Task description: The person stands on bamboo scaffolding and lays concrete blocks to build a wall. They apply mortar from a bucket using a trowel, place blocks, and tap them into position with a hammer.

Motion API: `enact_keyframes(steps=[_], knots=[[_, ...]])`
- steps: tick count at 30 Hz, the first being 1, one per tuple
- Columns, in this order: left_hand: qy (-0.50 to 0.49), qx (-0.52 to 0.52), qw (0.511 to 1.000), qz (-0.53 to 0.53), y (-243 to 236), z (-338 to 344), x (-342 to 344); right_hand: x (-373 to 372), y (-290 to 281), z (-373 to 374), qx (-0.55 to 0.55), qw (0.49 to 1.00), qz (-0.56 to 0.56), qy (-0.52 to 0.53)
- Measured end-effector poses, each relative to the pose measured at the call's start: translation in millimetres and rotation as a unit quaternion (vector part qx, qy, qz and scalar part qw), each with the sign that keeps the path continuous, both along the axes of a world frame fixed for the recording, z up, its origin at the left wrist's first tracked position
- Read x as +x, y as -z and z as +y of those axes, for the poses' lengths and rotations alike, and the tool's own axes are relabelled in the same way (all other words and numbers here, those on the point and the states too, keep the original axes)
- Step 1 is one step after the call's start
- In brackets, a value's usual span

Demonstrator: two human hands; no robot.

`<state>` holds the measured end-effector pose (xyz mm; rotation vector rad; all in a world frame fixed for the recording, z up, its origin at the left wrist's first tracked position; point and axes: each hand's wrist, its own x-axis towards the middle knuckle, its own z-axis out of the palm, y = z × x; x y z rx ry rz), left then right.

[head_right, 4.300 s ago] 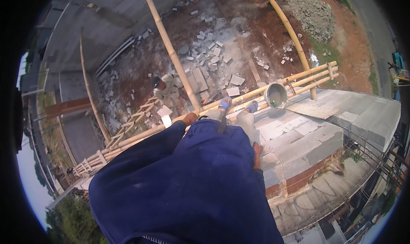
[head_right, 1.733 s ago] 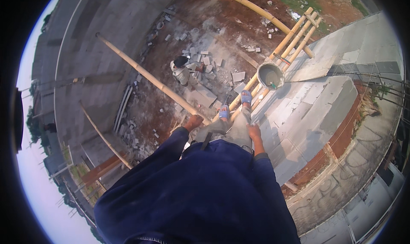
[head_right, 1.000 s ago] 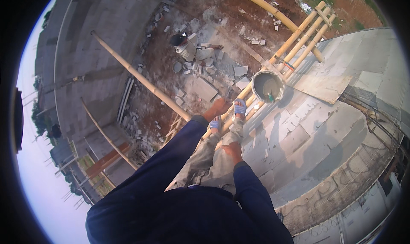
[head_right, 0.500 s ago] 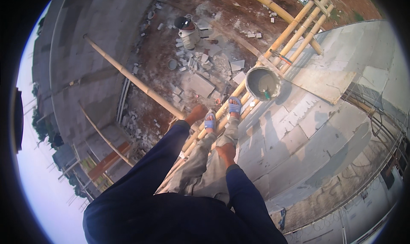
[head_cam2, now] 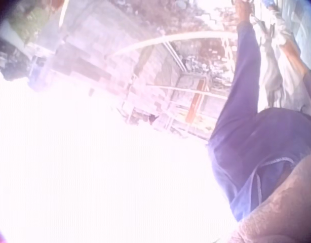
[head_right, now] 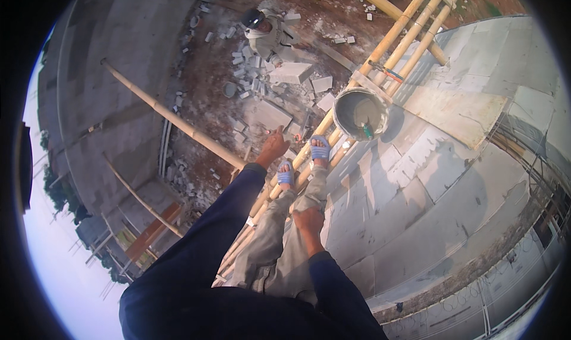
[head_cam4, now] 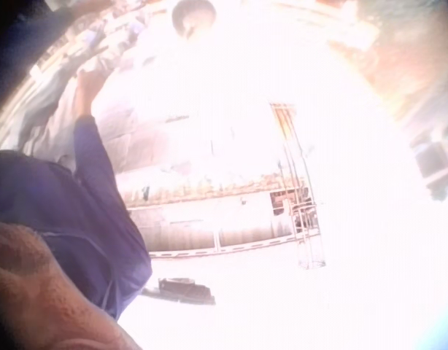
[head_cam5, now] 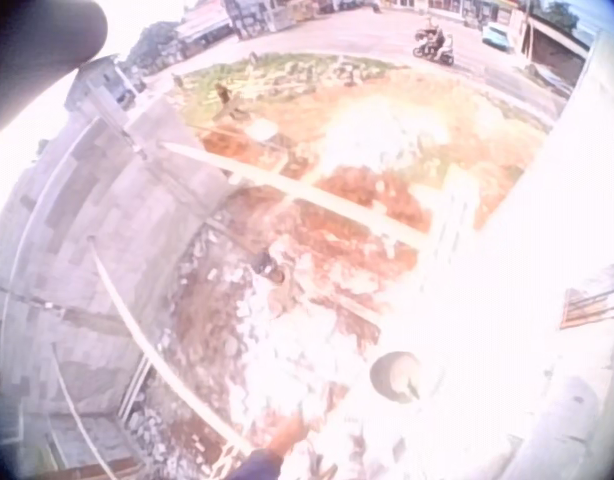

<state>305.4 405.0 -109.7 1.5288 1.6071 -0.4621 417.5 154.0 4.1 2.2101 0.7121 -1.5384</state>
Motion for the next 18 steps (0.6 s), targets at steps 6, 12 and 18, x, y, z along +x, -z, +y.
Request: enact_keyframes(steps=[6, 12, 18], knots=[[0.133, 0.121, 0.980, 0.086, 40, 11, 19, 4, 6, 0, -0.022, 1.000, 0.014, 0.005], [0.213, 0.245, 0.934, 0.149, 101, 28, 26, 3, -1, 1, -0.045, 0.998, 0.013, 0.046], [0.199, 0.317, 0.906, 0.199, 138, 36, 38, 6, -6, 0, -0.038, 0.997, -0.005, 0.067]])
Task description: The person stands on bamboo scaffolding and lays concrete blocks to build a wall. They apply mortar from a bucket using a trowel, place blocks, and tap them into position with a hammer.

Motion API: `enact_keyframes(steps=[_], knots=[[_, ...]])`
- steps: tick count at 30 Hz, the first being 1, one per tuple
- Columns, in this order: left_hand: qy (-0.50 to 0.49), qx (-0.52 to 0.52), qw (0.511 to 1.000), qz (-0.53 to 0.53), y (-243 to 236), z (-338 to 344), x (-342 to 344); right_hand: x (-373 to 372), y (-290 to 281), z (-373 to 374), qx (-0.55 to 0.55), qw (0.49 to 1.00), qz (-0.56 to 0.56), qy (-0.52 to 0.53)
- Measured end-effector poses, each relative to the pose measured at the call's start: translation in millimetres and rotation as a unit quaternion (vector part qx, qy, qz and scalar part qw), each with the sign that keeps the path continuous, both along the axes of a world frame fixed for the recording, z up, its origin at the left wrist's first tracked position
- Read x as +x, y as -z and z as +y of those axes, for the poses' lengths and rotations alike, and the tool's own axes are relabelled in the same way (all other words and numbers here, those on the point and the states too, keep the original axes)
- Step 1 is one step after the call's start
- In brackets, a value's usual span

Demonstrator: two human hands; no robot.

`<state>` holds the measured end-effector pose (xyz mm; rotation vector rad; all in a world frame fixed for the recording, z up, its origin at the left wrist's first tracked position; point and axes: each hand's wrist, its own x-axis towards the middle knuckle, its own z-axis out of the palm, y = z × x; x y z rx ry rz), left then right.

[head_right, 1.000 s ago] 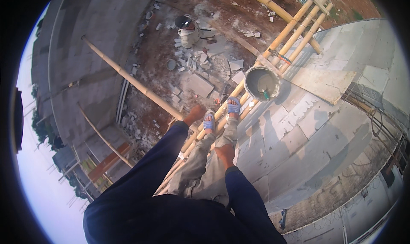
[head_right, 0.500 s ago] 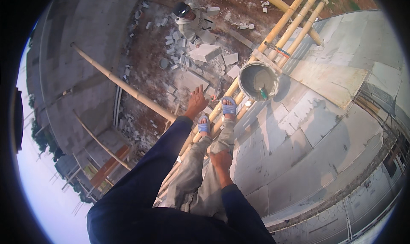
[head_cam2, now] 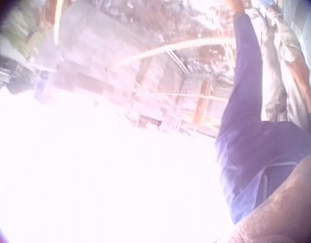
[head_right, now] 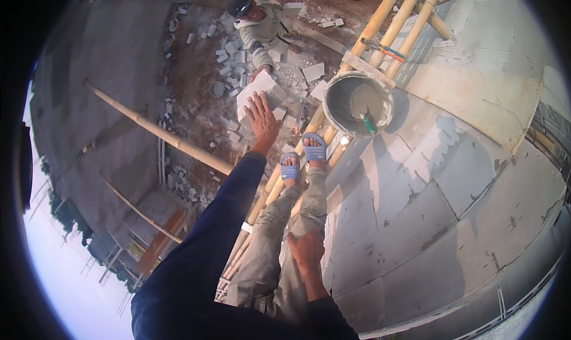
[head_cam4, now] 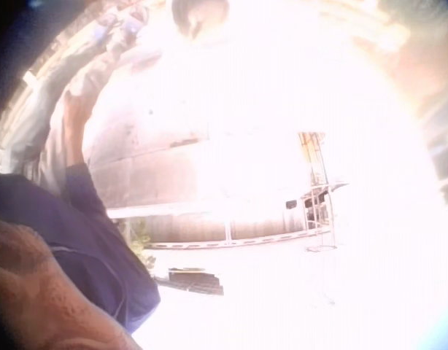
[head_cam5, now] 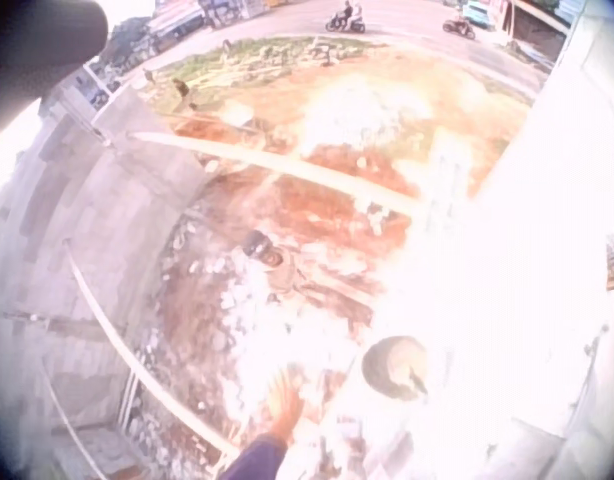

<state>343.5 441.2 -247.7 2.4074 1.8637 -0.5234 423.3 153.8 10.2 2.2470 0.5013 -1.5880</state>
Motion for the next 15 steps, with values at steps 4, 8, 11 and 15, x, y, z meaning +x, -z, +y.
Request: enact_keyframes(steps=[4, 8, 11, 15], knots=[[-0.058, -0.035, 0.997, -0.032, -3, 16, -9, 3, 3, 0, 0.012, 1.000, 0.005, 0.021], [-0.069, -0.013, 0.996, -0.056, -61, 23, -39, -3, 7, -3, 0.042, 0.999, 0.002, 0.031], [-0.075, -0.036, 0.990, -0.117, -143, 24, -61, -13, -5, -7, 0.045, 0.998, -0.010, 0.036], [-0.056, -0.132, 0.971, -0.190, -292, -1, -95, -49, 6, -55, 0.178, 0.975, -0.122, 0.052]])
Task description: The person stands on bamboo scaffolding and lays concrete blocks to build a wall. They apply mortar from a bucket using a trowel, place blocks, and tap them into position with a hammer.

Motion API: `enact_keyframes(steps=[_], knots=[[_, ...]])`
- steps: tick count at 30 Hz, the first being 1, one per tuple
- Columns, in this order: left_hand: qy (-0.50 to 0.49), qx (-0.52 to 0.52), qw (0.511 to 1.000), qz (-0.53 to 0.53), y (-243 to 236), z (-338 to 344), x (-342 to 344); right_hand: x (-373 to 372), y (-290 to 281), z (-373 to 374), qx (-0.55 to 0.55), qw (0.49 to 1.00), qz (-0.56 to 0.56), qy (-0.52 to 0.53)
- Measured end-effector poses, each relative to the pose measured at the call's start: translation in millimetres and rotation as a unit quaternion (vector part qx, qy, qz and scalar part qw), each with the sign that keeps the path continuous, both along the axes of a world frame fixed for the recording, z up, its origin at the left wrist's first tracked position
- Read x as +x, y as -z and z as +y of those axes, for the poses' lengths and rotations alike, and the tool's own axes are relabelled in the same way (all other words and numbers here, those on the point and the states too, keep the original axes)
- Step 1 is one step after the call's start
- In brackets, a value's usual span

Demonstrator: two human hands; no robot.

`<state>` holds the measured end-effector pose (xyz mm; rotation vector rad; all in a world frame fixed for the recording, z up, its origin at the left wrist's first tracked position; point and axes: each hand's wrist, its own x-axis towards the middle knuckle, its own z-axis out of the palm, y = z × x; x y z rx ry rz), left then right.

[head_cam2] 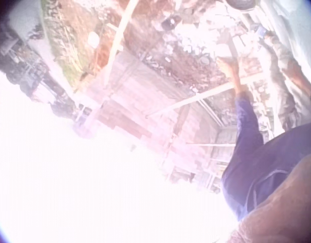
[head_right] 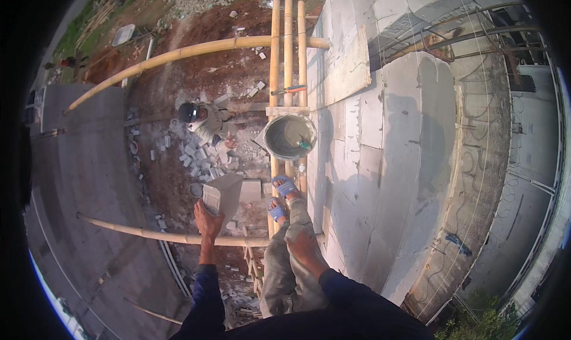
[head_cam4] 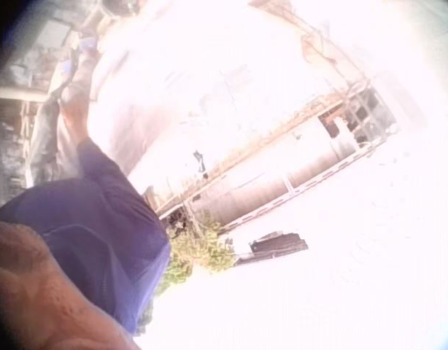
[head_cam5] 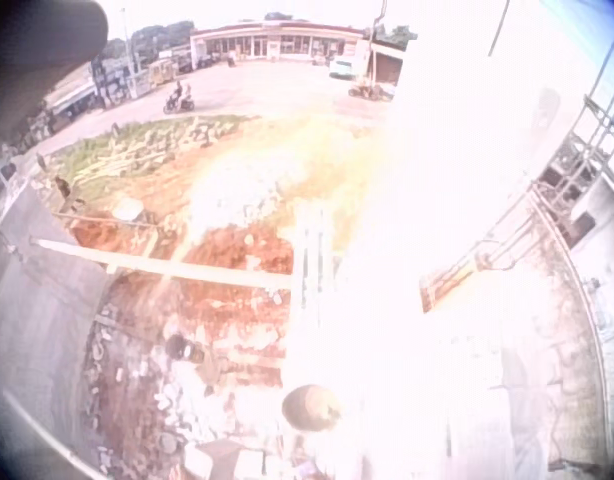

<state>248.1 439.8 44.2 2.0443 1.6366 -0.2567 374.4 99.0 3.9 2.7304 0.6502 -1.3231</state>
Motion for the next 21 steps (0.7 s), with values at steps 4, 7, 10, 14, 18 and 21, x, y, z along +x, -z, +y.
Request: enact_keyframes(steps=[4, 7, 10, 14, 18, 21], knots=[[0.169, 0.046, 0.983, -0.047, -170, -55, -5, 44, -95, 62, 0.076, 0.850, 0.339, 0.397], [0.341, 0.055, 0.931, -0.119, -288, -93, 5, 75, -221, 96, 0.095, 0.600, 0.495, 0.621], [0.490, 0.092, 0.857, -0.127, -361, -132, 3, 69, -253, 88, 0.256, 0.600, 0.454, 0.607], [0.493, 0.199, 0.826, -0.190, -391, -169, -3, 80, -399, 68, 0.381, 0.647, 0.406, 0.520], [0.443, 0.296, 0.776, -0.337, -386, -209, 14, 105, -485, 47, 0.558, 0.727, 0.130, 0.378], [0.549, 0.293, 0.705, -0.340, -382, -201, 25, 137, -556, 23, 0.619, 0.752, -0.146, 0.170]])
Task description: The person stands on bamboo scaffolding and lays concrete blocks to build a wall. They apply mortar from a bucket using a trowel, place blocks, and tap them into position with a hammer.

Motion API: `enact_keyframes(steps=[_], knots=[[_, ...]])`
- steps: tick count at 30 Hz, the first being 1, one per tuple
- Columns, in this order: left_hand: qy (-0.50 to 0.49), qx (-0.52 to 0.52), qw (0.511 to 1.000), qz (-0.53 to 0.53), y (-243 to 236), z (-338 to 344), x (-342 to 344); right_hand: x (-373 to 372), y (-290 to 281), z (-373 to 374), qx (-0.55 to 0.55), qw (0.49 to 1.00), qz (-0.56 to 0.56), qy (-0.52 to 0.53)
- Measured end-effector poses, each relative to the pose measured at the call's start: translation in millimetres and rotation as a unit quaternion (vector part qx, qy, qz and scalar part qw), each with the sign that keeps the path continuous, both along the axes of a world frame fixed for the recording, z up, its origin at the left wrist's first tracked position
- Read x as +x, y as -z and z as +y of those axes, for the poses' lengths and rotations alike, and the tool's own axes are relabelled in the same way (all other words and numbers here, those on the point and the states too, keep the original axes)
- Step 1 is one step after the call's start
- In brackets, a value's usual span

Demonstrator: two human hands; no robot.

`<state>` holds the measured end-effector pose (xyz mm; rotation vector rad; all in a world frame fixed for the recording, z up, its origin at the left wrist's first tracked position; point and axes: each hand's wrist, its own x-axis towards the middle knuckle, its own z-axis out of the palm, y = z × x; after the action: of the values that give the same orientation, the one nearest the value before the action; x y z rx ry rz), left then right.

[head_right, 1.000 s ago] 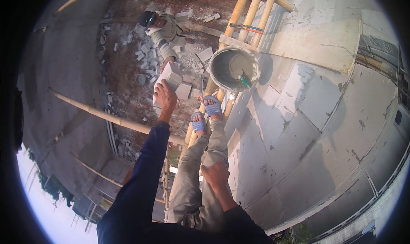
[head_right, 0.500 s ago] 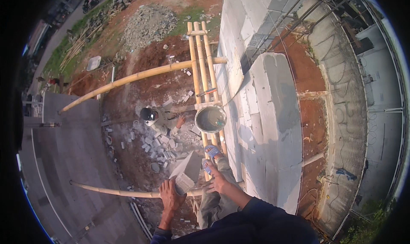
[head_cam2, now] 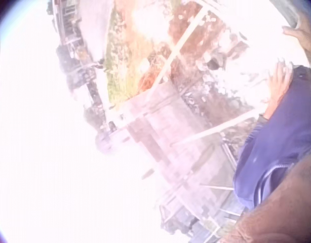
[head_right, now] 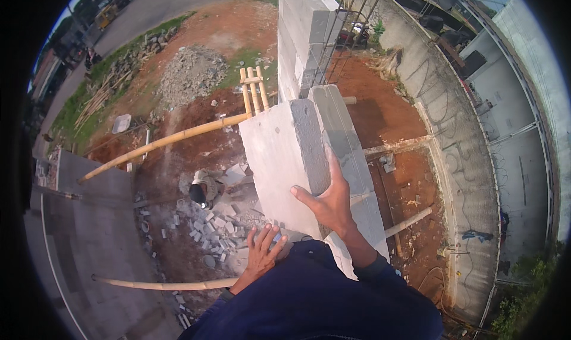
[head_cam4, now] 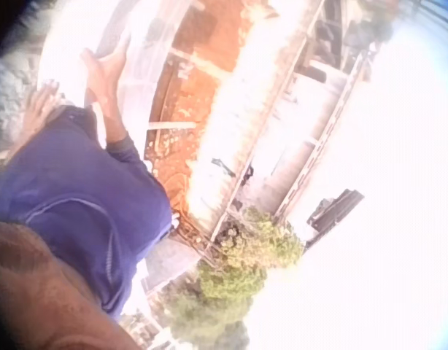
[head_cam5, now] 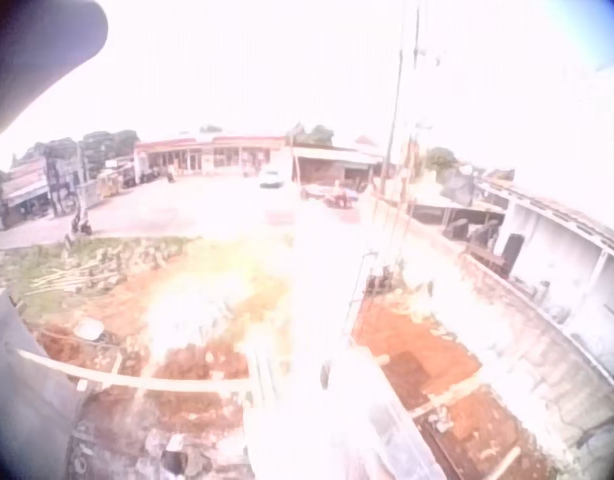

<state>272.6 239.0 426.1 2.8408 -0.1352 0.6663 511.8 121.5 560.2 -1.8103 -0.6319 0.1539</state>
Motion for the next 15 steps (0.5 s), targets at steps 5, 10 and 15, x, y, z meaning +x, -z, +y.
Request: enact_keyframes(steps=[5, 10, 15], knots=[[-0.193, -0.252, 0.932, 0.174, 60, 39, -8, 46, -86, -43, -0.118, 0.958, -0.238, 0.104], [-0.340, -0.307, 0.843, 0.280, 169, 100, -49, 130, -65, -65, -0.042, 0.960, -0.178, 0.210], [-0.377, -0.364, 0.780, 0.342, 277, 138, -61, 213, -10, -67, -0.088, 0.966, -0.115, 0.214]])
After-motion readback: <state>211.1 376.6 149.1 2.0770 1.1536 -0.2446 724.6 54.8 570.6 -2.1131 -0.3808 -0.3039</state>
